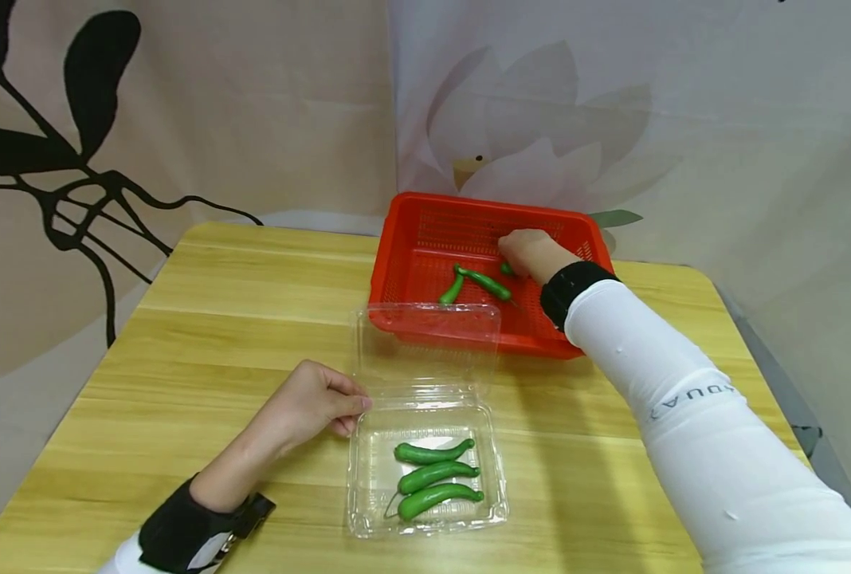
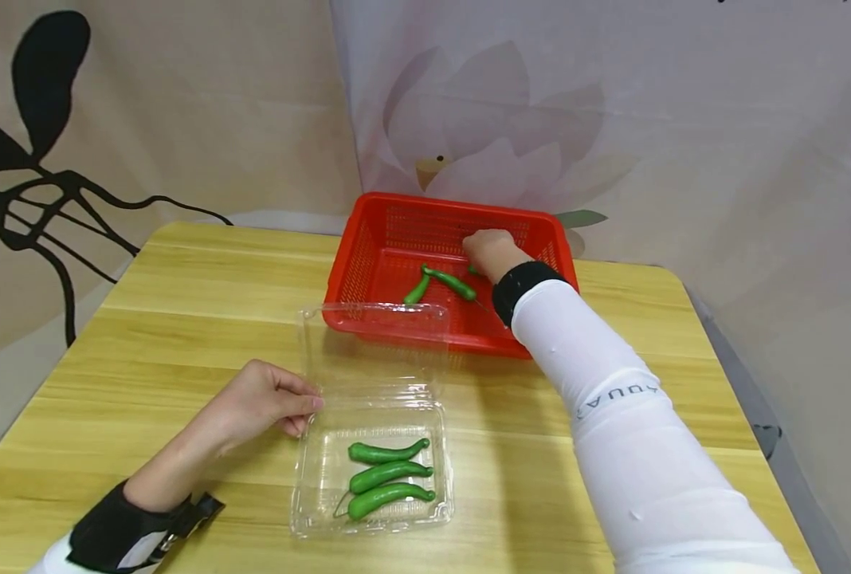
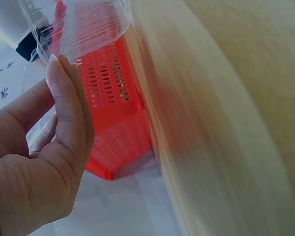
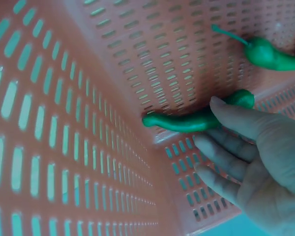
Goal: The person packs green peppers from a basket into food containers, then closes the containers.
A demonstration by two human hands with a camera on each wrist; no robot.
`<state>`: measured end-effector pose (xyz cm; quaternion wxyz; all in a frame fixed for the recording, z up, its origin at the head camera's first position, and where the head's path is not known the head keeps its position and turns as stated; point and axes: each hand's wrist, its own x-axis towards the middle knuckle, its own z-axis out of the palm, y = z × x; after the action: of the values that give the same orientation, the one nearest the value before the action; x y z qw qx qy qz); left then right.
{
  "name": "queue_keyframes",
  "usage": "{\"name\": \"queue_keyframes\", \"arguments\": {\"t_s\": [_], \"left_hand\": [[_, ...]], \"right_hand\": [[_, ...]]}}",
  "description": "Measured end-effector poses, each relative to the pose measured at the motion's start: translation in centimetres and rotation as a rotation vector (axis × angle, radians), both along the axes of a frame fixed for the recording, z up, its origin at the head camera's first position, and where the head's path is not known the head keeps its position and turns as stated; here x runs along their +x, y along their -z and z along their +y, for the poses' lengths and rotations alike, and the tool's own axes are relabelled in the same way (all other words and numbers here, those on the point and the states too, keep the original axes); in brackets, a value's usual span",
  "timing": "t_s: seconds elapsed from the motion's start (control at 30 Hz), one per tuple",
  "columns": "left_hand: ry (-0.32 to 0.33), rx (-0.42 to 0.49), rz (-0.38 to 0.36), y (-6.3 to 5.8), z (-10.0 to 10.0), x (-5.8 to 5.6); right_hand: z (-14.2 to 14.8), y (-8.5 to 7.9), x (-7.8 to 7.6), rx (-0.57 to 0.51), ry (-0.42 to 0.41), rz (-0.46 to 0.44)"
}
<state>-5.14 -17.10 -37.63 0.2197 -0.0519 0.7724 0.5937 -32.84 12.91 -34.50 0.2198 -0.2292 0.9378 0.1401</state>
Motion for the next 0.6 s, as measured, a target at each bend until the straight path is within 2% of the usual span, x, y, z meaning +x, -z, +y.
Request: {"name": "queue_keyframes", "arguments": {"t_s": [0.13, 0.23, 0.6], "left_hand": [[0.003, -0.010, 0.009, 0.0, 0.3, -0.2], [0.005, -0.007, 0.009, 0.0, 0.4, -0.2], [0.005, -0.013, 0.005, -0.3, 0.4, -0.2]], "right_hand": [[1.0, -0.6, -0.5, -0.025, 0.017, 0.000], [1.4, -1.8, -0.5, -0.054, 0.044, 0.003], [2.5, -6.0, -0.6, -0.157, -0.048, 0.054]]}}
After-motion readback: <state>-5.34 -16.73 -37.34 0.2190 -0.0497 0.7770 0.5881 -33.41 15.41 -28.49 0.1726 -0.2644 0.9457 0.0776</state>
